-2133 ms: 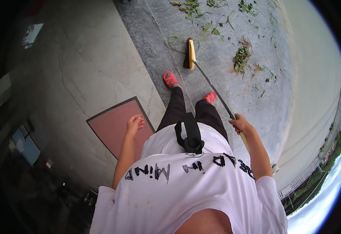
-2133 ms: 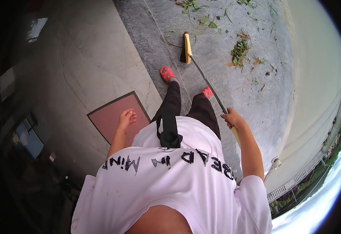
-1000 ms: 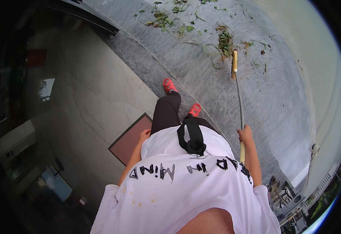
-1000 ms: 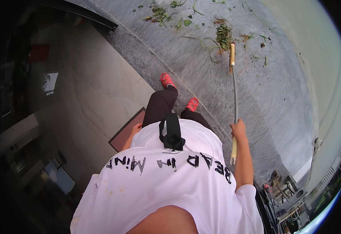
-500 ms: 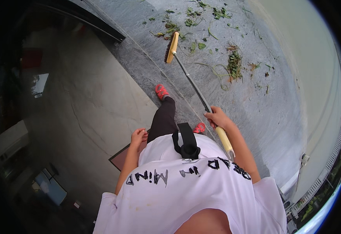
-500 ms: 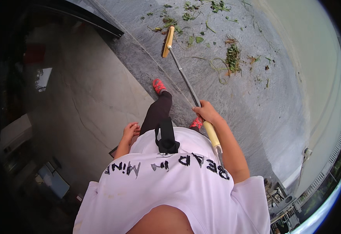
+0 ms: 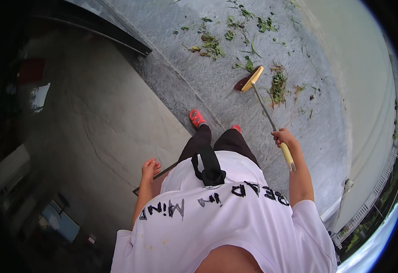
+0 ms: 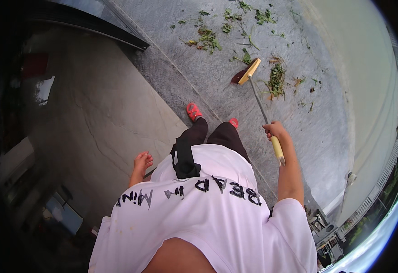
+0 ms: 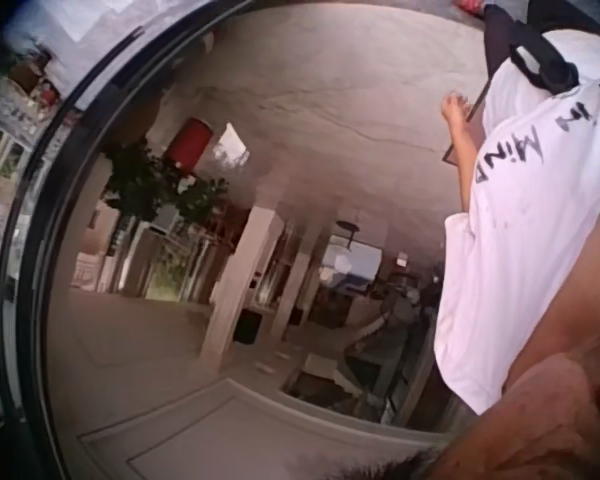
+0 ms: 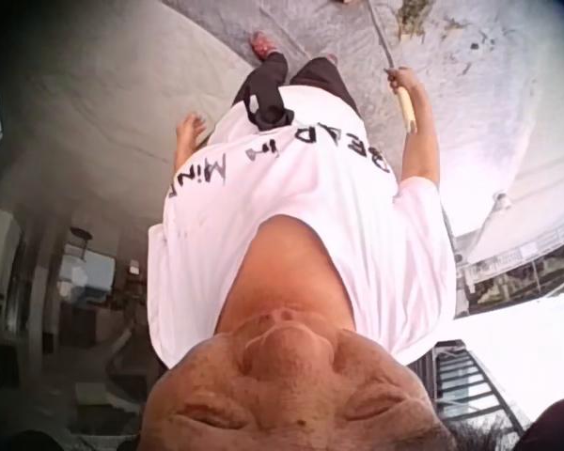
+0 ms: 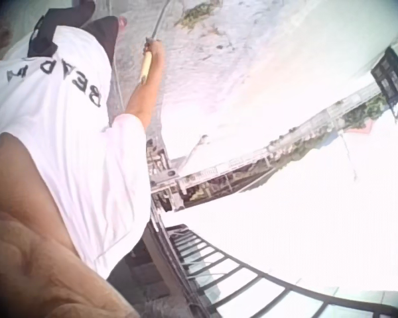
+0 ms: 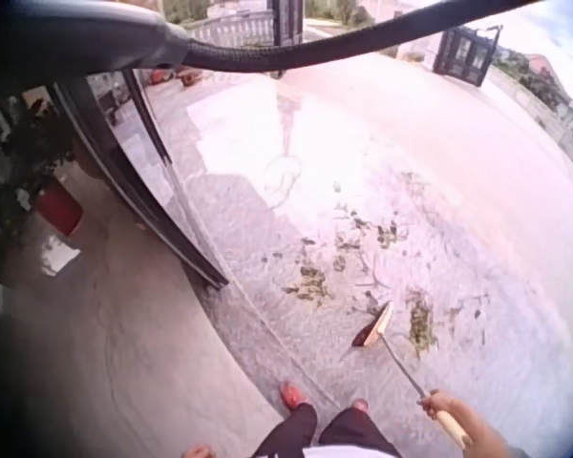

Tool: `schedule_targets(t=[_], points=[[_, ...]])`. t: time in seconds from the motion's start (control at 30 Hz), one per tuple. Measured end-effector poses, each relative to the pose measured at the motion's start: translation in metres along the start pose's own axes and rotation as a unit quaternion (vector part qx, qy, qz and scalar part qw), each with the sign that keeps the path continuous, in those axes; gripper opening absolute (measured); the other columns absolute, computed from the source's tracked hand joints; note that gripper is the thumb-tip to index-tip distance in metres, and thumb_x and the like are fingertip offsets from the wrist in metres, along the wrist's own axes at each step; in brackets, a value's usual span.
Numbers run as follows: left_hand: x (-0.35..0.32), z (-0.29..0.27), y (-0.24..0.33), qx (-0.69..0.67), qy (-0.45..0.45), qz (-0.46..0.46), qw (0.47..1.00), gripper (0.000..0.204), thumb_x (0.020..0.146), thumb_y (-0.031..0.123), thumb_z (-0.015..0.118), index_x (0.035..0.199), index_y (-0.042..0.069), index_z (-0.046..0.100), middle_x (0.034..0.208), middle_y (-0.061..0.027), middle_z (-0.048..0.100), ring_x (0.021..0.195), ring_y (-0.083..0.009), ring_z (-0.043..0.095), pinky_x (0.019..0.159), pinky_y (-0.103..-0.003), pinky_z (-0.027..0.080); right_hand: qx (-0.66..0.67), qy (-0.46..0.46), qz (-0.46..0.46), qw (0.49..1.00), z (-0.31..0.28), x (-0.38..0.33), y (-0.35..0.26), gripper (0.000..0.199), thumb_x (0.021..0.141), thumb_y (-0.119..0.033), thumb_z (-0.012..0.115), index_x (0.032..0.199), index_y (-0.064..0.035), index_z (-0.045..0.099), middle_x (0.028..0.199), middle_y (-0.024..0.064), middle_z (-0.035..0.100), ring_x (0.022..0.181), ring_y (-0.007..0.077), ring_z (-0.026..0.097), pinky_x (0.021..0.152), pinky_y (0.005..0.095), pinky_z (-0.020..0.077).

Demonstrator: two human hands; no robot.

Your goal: The person sweeps scattered leaves and debris on a tiled outdoor patio using a broom. They gather the debris into a pile, then use a dustpan to collect it and carry it away.

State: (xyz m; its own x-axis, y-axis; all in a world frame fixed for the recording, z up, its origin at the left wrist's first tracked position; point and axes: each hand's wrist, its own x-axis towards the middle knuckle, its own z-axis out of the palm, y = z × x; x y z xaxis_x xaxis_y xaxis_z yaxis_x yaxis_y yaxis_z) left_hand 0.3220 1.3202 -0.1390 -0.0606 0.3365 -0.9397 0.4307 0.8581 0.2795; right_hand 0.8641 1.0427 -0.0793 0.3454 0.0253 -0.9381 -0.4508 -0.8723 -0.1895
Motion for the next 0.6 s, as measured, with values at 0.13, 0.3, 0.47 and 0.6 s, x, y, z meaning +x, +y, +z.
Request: schedule_targets(t=[0.13, 0.3, 0.47, 0.6], points=[[0.010, 0.025, 0.026, 0.033, -0.030, -0.002, 0.999, 0.022, 0.088, 0.017, 0.049, 0.107, 0.008, 0.053, 0.087, -0.0042, 0.059, 0.074, -0.0138, 0.060, 0.060, -0.028, 0.051, 0.012, 0.056, -0.010, 0.998, -0.025, -0.008, 0.008, 0.018, 0.078, -0.013, 0.060, 0.073, -0.0041, 0.045, 0.057, 0.0032, 0.048, 0.038, 0.0107, 0.044, 0.033, 0.0276, 0.0382], [0.021, 0.062, 0.082, 0.048, -0.047, 0.035, 0.997, 0.023, 0.087, 0.018, 0.051, 0.108, 0.007, 0.053, 0.089, -0.0047, 0.059, 0.075, -0.0140, 0.060, 0.060, -0.028, 0.051, 0.119, -0.015, -0.076, 0.990, -0.007, -0.065, -0.055, 0.018, 0.077, -0.011, 0.060, 0.075, -0.0054, 0.043, 0.055, 0.0017, 0.045, 0.037, 0.0101, 0.044, 0.032, 0.0276, 0.0373], [0.013, 0.098, 0.161, 0.038, -0.014, 0.063, 0.997, 0.024, 0.087, 0.017, 0.050, 0.109, 0.007, 0.053, 0.090, -0.0049, 0.060, 0.077, -0.0145, 0.060, 0.061, -0.028, 0.051, 0.055, -0.163, -0.140, 0.975, 0.023, -0.032, -0.169, 0.019, 0.078, -0.012, 0.060, 0.075, -0.0052, 0.043, 0.054, 0.0013, 0.044, 0.037, 0.0097, 0.044, 0.032, 0.0266, 0.0361], [-0.001, 0.110, 0.200, 0.057, 0.000, 0.054, 0.997, 0.024, 0.088, 0.017, 0.050, 0.109, 0.007, 0.053, 0.091, -0.0055, 0.060, 0.078, -0.0147, 0.061, 0.062, -0.027, 0.051, -0.070, -0.264, -0.188, 0.943, 0.069, 0.038, -0.278, 0.018, 0.076, -0.012, 0.061, 0.080, -0.0006, 0.048, 0.054, 0.0022, 0.046, 0.038, 0.0105, 0.044, 0.033, 0.0273, 0.0367]])
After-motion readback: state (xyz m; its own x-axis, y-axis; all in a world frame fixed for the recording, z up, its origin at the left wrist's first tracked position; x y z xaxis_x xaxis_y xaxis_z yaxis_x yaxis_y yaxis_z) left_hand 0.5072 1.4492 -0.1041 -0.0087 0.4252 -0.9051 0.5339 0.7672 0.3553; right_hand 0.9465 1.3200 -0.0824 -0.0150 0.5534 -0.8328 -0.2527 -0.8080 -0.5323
